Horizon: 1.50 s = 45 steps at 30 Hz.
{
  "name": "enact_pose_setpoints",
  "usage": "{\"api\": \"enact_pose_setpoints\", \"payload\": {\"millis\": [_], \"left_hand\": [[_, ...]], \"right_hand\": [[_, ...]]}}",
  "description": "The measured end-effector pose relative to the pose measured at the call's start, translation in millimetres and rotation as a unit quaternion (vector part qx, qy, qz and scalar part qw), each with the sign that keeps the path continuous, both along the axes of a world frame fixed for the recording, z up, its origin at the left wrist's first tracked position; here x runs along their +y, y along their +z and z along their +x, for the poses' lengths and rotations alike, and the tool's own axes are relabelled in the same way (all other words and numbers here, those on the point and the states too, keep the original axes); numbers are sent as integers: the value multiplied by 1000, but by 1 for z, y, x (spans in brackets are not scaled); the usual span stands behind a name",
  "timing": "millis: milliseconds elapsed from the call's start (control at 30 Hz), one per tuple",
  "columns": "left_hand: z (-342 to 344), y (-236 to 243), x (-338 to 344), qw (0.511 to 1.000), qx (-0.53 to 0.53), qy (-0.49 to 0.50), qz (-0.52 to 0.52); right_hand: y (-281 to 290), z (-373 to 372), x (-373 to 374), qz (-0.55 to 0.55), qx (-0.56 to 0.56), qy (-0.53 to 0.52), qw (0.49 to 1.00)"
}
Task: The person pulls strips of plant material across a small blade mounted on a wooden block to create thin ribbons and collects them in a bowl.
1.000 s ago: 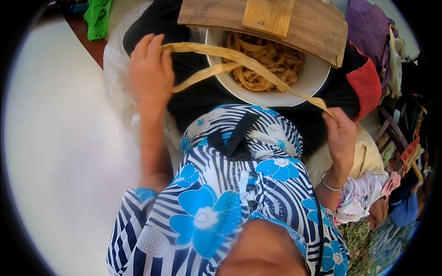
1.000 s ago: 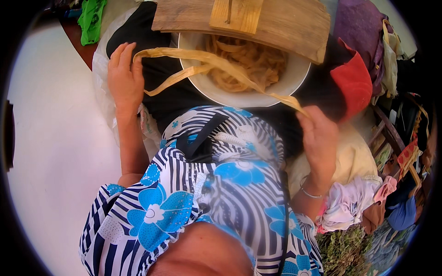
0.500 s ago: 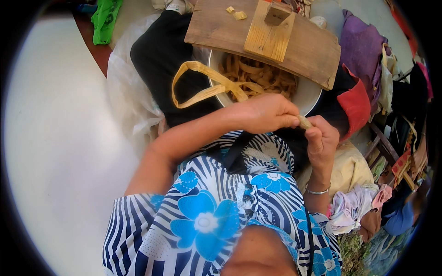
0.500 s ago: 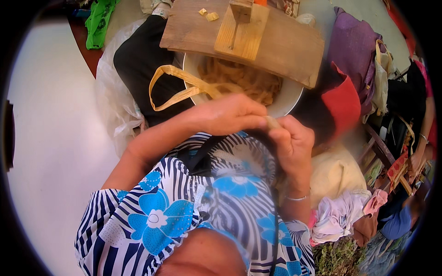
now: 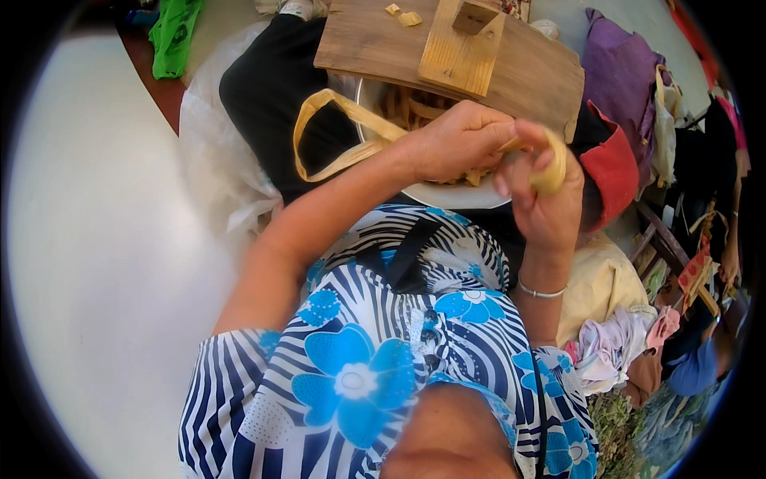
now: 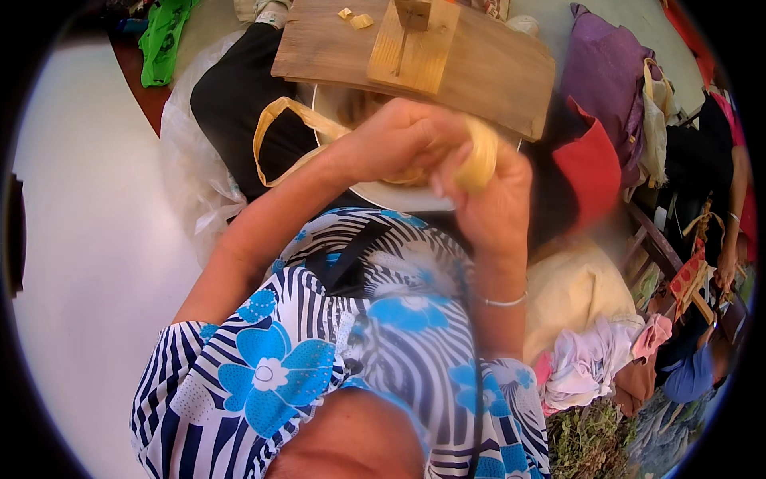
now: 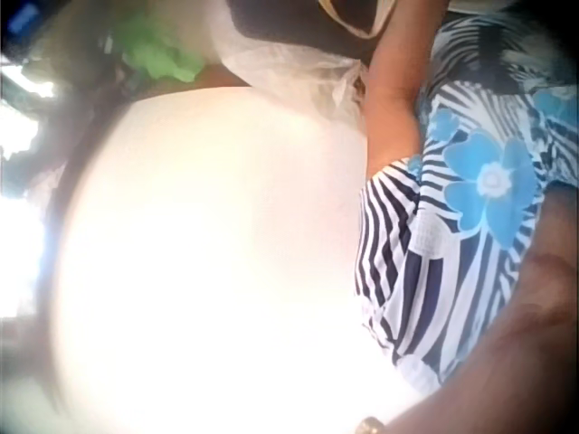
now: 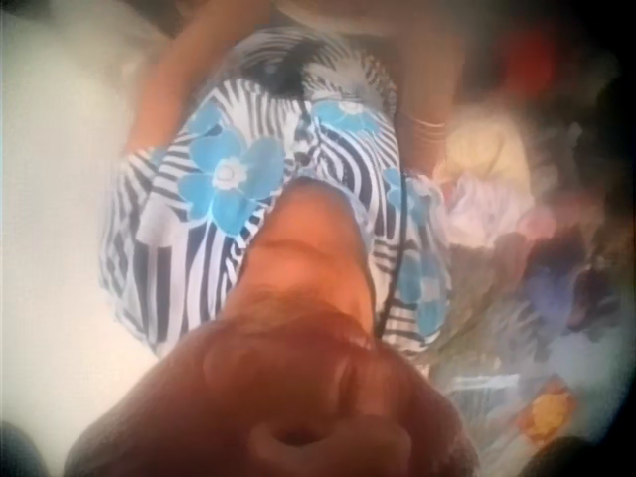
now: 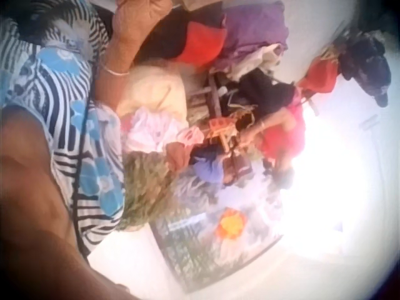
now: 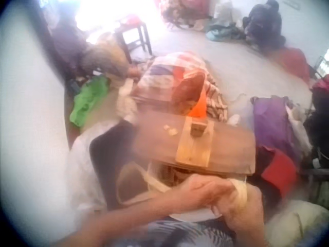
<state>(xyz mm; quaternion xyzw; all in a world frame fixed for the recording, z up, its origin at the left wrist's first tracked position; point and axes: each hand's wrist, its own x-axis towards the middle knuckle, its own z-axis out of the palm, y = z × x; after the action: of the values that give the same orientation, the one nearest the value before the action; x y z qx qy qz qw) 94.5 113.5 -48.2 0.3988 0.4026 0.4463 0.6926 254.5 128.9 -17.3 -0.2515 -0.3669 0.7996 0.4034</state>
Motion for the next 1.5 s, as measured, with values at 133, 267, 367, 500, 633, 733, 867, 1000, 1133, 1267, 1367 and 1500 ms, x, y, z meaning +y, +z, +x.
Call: {"api": "enact_pose_setpoints", "payload": {"millis": [133, 267, 367, 500, 633, 733, 867, 1000, 1133, 1267, 1367, 1500], "left_hand": [[16, 5, -9, 996, -63, 55, -25], [21, -22, -4, 993, -53, 104, -6], [11, -23, -7, 984, -126, 45, -115], [7, -36, -9, 997, 10, 51, -61], [7, -37, -17, 848, 455, 138, 234], [6, -32, -24, 772, 537, 162, 300], [7, -43, -21, 775, 468, 225, 361], [9, -34, -24, 876, 355, 198, 259], [-1, -15, -14, 886, 376, 165, 216], [0, -25, 3, 876, 403, 180, 195], [3, -21, 1, 911, 346, 180, 131], [6, -12, -10, 895, 377, 185, 152]], "right_hand": [[-42, -10, 24, 222, -315, -135, 913], [-53, -13, 24, 306, -370, -149, 864], [-54, -14, 25, 328, -397, -147, 845], [-55, -12, 26, 386, -445, -149, 794], [-68, -1, 22, 283, -456, -59, 841], [-80, 2, 17, 64, -334, 20, 940], [-68, -15, 8, -178, -93, 21, 979], [-83, -9, 14, -182, 29, 74, 980], [-72, -20, 13, -41, -129, 20, 991], [-66, -25, 15, 244, -347, -104, 900], [-58, -23, 11, 315, -364, -136, 866], [-60, -19, 14, 377, -388, -117, 833]]}}
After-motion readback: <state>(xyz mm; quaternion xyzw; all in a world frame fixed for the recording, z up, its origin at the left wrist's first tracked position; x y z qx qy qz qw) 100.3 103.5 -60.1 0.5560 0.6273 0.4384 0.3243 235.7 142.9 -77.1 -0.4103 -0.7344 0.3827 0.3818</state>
